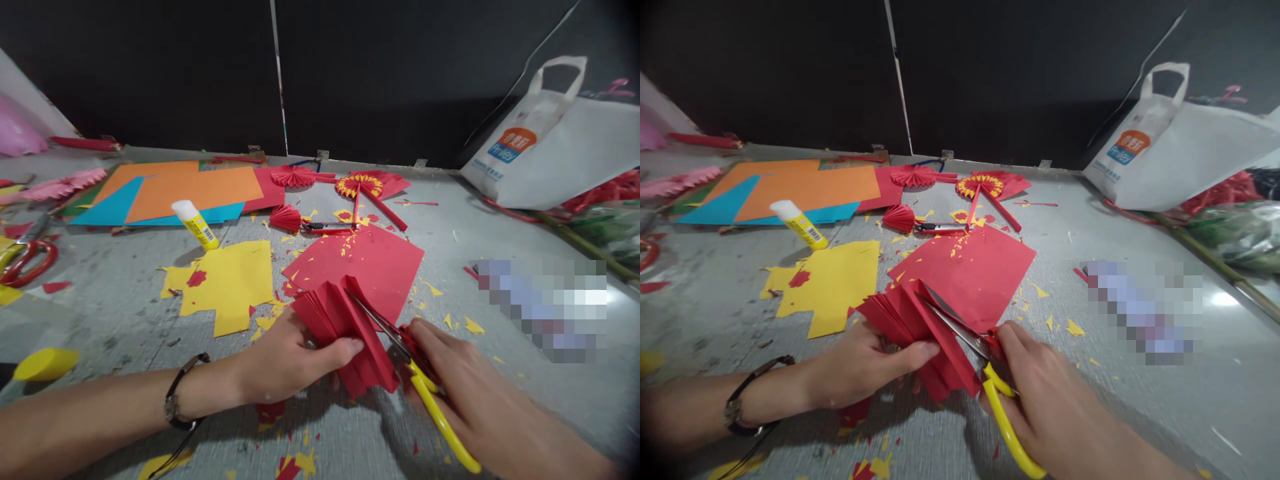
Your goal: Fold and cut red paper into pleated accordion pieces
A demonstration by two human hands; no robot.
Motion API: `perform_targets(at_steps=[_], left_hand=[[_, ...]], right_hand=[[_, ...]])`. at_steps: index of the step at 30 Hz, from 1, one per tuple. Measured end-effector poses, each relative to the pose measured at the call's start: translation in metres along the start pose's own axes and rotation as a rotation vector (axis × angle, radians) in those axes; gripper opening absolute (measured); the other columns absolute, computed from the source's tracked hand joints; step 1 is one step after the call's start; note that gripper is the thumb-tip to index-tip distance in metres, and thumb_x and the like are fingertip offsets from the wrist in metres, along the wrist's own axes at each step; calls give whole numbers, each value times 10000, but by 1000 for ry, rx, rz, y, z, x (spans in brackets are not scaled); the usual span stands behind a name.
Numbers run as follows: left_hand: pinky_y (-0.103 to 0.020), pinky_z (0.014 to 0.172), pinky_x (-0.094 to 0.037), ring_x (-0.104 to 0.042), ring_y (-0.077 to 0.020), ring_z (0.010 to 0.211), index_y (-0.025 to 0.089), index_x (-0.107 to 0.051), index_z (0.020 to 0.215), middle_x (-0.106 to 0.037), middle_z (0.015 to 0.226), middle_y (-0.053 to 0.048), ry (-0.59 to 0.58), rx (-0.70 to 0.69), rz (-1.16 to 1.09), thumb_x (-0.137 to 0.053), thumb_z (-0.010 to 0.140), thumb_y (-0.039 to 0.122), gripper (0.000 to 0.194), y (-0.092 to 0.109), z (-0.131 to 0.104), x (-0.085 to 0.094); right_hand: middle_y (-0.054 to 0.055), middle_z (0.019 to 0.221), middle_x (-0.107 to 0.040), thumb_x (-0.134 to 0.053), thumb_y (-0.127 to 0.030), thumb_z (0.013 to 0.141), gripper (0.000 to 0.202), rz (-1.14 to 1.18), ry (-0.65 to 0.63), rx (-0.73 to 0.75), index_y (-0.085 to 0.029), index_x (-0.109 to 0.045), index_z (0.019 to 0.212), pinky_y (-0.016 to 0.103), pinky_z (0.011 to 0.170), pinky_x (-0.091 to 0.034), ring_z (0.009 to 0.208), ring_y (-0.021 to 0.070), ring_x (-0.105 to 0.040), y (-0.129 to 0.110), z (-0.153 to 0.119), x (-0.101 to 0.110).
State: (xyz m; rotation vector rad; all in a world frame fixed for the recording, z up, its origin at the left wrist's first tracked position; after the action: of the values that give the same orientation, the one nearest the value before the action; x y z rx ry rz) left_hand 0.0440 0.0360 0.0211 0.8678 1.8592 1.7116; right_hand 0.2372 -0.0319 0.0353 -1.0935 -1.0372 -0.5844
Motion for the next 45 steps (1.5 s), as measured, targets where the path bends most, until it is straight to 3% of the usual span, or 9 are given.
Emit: perform_targets(at_steps=[6,15,21,28,35,37,40,42,45], left_hand=[[-203,620,-558,-678,-142,650,155,-772,853,-782,771,-53,-52,42,-20,-614,989,400,322,-2,-2,-7],[-168,513,-491,-622,-113,565,139,-744,849,-754,714,-51,-26,100,-70,-664,951,449,335,-8,-2,-9],[-172,522,-513,-626,-115,563,133,-751,817,-745,694,-60,-37,104,-95,-654,961,498,404,-8,-1,-10],[-185,537,-538,-641,-123,563,135,-766,815,-761,716,-79,-42,174,-99,-637,956,568,473,-14,0,-8],[-164,505,-526,-636,-109,540,114,-751,794,-754,691,-84,-50,147,-182,-683,952,528,448,-17,4,-5],[-158,492,-519,-622,-99,514,111,-739,769,-728,647,-65,-30,152,-199,-706,943,524,449,-20,4,-2],[-163,516,-536,-649,-106,554,103,-747,806,-748,696,-78,-31,151,-214,-717,946,519,440,-23,5,2],[-178,545,-555,-671,-118,591,93,-756,851,-780,773,-112,-55,146,-201,-705,955,526,448,-25,6,3],[-183,561,-555,-679,-124,607,84,-752,866,-789,802,-138,-74,137,-176,-705,955,532,459,-26,7,3]], right_hand=[[92,880,-729,-463,-245,945,101,51,-74,-67,-235,-529,1022,373,565,-550,683,249,-716,4,-3,-11],[88,836,-755,-466,-263,933,118,74,-111,-99,-242,-578,962,374,552,-579,654,254,-735,-3,-3,-9],[97,877,-794,-474,-197,878,156,177,-44,-73,-252,-609,934,351,562,-605,650,244,-747,-6,-2,-5],[74,863,-794,-446,-259,967,181,299,-31,-69,-264,-622,924,307,572,-598,650,216,-745,-9,-3,1],[-7,569,-588,-521,-370,981,242,-75,114,-183,-271,-492,762,311,471,-384,468,189,-551,38,8,6],[9,621,-612,-534,-408,985,228,-199,192,-241,-253,-524,818,326,514,-384,524,214,-599,59,11,9],[91,922,-746,-547,-467,1002,304,-271,223,-279,-196,-611,1123,357,600,-457,724,277,-723,81,14,10],[123,1093,-748,-522,-470,1027,371,-282,227,-254,-199,-592,1270,387,664,-502,855,308,-748,82,15,11],[116,1161,-731,-481,-447,1064,321,-268,242,-189,-230,-602,1268,412,735,-538,951,310,-741,73,15,13]])
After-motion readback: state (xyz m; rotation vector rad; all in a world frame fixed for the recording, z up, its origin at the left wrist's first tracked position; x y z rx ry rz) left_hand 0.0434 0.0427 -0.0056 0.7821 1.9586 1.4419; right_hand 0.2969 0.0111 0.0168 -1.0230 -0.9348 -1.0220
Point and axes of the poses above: each hand's wrist, its own z-axis towards the middle knuckle, its own x-axis out of the back of the hand, y = z × x, the point moved 5 cm from there along z, towards the middle knuckle
